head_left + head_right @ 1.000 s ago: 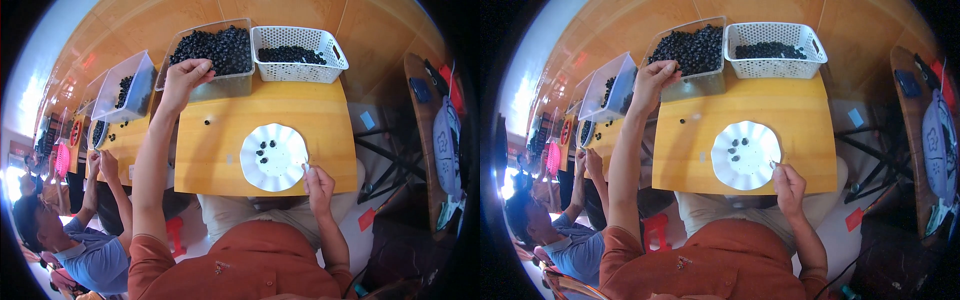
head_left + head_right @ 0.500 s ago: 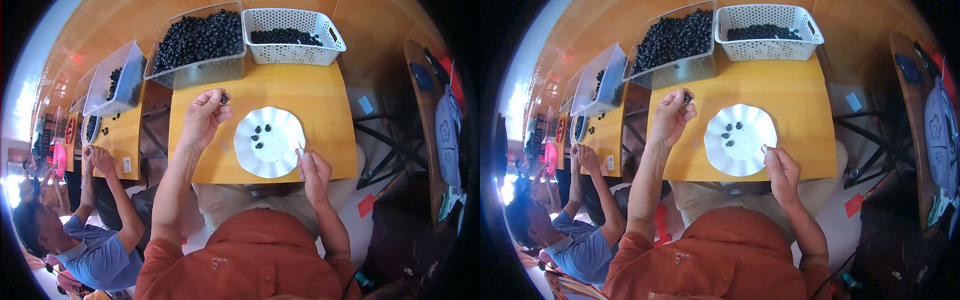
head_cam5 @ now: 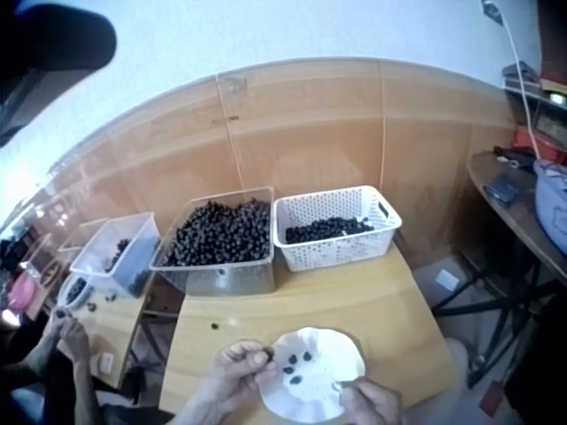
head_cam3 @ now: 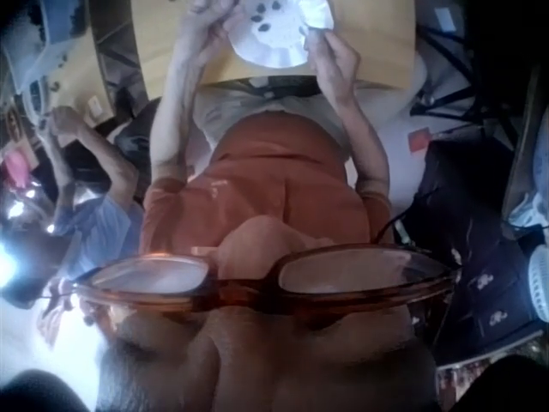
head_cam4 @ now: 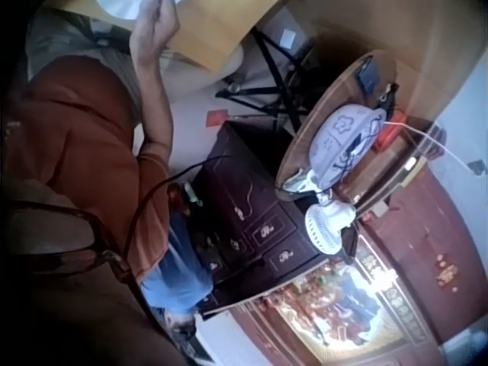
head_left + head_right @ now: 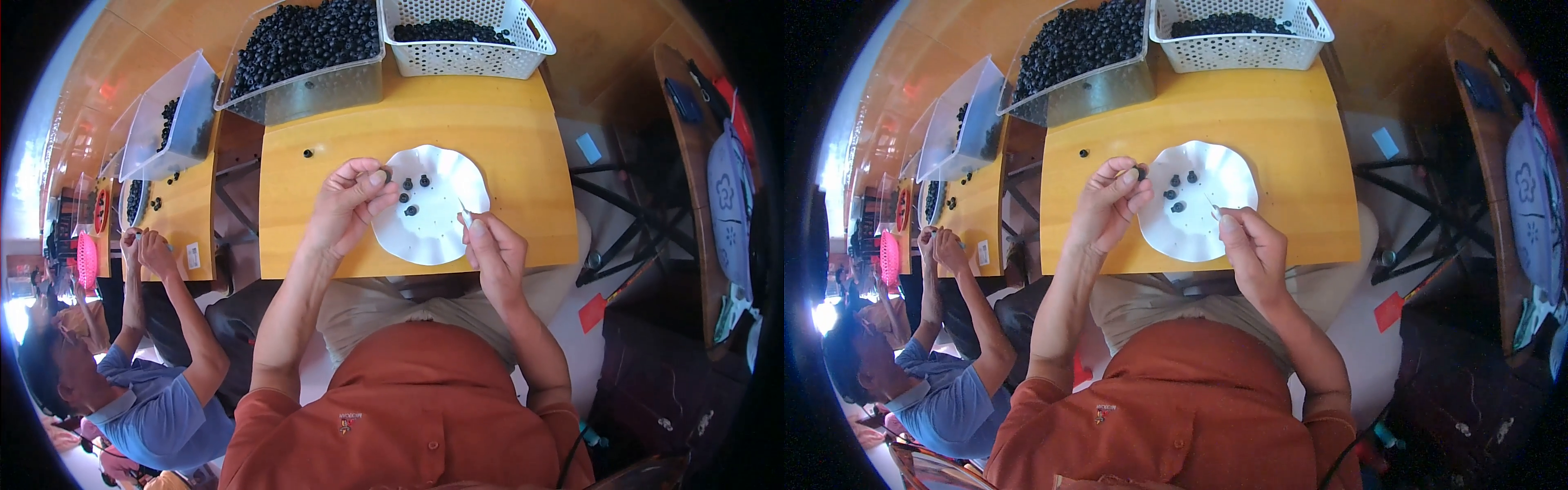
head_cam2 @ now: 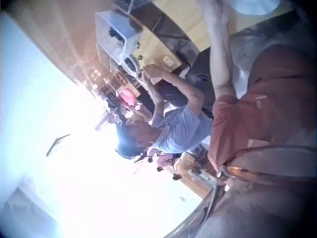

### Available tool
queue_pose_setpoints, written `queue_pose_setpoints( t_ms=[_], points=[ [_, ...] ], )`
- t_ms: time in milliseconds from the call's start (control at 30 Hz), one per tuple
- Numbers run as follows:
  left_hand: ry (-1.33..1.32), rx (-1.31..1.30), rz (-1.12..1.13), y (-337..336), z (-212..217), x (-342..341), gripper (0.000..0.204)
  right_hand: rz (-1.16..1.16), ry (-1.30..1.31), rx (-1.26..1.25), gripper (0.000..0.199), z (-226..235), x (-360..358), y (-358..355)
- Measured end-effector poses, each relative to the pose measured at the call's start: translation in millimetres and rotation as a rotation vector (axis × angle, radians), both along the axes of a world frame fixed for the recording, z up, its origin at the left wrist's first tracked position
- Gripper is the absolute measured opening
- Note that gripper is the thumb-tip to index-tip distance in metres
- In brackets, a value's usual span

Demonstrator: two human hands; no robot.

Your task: The person sorts small black manufactured parts by hand, using a metal pick to separate them on a white plate and place them into plastic bins.

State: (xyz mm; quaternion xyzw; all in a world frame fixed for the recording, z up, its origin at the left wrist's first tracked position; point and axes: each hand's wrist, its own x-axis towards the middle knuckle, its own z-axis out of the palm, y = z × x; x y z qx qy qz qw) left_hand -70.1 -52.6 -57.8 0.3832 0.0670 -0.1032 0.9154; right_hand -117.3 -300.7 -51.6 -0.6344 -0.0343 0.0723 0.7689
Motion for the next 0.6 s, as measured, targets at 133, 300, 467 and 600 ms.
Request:
queue_pose_setpoints(
  t_ms=[133,300,467,600],
  points=[
    [0.041,0.009,-0.017,-9,-4,-11,0.020,0.004,-0.032,-0.066,0.028,-1,3,4],
    [0.078,-0.091,-0.028,-18,-6,-22,0.023,0.022,-0.097,-0.113,0.027,0,6,10],
    [0.064,-0.228,-0.052,-22,-23,-31,0.022,0.025,-0.178,-0.171,0.023,2,11,16],
    [0.118,-0.254,-0.028,-29,-21,-34,0.017,0.037,-0.245,-0.256,0.020,-1,13,18]
  ],
)
